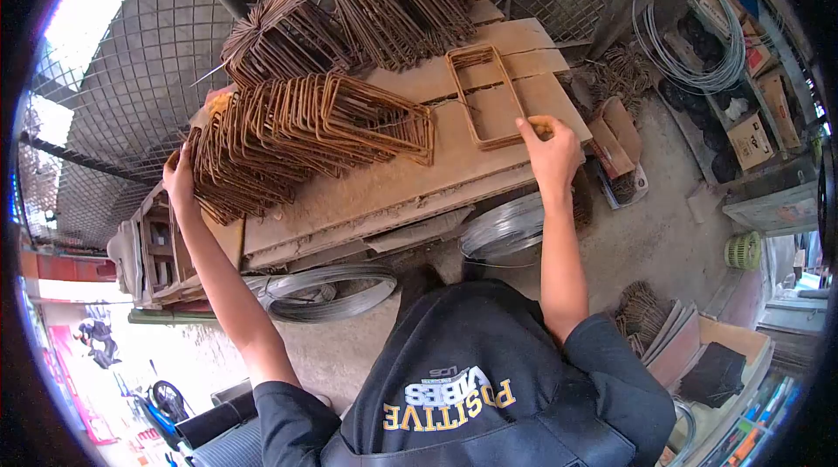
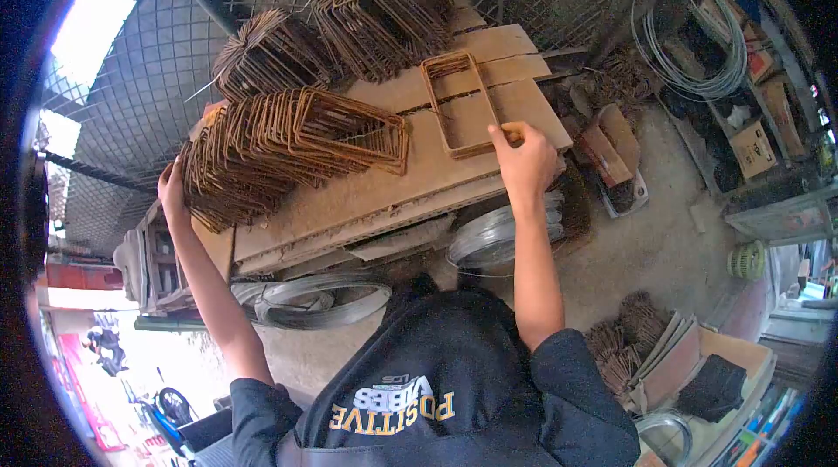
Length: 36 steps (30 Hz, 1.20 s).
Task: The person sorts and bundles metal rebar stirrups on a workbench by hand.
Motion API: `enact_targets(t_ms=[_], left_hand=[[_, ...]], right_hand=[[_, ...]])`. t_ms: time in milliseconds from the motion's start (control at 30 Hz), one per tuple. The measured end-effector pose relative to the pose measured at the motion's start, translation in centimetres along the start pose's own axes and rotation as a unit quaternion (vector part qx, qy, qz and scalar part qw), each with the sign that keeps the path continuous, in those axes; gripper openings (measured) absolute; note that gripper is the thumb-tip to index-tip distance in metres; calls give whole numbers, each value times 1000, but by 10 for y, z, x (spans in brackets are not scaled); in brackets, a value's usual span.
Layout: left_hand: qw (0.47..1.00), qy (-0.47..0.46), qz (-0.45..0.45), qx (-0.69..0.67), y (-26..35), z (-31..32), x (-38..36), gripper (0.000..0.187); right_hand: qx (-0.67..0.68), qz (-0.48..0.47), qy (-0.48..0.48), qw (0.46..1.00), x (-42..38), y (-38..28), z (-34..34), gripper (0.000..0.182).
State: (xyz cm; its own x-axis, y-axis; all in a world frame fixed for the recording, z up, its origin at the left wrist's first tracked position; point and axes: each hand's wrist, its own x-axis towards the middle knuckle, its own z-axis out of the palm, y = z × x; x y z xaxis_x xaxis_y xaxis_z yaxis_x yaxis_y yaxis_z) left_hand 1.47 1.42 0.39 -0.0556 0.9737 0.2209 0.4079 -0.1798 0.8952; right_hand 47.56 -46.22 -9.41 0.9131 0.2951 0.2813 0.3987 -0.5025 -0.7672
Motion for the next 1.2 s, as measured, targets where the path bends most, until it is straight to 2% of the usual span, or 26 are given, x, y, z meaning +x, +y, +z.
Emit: enact_targets(t_ms=[67, 167, 300, 433, 467, 567, 633, 700, 767, 867, 900, 967, 1100, 1167, 1200], left_hand=[[1000, -8, -13, -4, 9, 0, -10, 66], [1000, 7, -8, 13, 18, 3, -20, 68], [999, 26, 8, 42, 0, 2, -2, 61], [997, 41, -19, 63, 0, 3, -3, 64], [996, 40, 11, 78, -11, 1, 8, 67], [992, 65, 13, 104, -14, 6, 9, 70], [994, 48, 6, 95, -9, 7, 7, 75], [984, 49, -27, 169, -5, 6, 5, 80], [987, 46, -33, 150, -22, 7, 19, 83], [983, 63, -31, 169, -7, 12, 1, 83], [983, 63, -32, 167, -6, 13, -1, 83], [981, 66, -14, 183, -2, 15, -5, 84], [983, 69, -35, 165, 15, 17, -21, 87], [984, 59, -36, 163, 16, 16, -25, 90], [983, 77, -33, 166, 12, 20, -20, 86]], right_hand=[[20, 22, -32, 999, 3, -5, 1, 33], [-16, 5, -14, 1000, 2, -10, 1, 30], [-40, -11, 0, 999, 1, -9, 7, 26], [-55, -20, -5, 998, -2, -17, 3, 26], [-58, -22, -7, 998, -1, -20, 0, 26], [-68, -20, -41, 997, 1, -26, -4, 24], [-160, -51, -24, 985, 1, -33, -2, 22], [-201, -70, -20, 977, 5, -33, 1, 21], [-242, -90, -17, 966, 6, -34, 2, 21], [-131, -136, 32, 981, 8, -42, 3, 21], [-133, -138, 32, 981, 10, -50, 5, 21], [-33, -208, 49, 976, 14, -66, 9, 20], [-57, -276, 28, 959, 4, -123, 17, 19], [-98, -373, 51, 921, 3, -137, 24, 18], [-91, -361, 35, 927, 4, -142, 28, 18]])
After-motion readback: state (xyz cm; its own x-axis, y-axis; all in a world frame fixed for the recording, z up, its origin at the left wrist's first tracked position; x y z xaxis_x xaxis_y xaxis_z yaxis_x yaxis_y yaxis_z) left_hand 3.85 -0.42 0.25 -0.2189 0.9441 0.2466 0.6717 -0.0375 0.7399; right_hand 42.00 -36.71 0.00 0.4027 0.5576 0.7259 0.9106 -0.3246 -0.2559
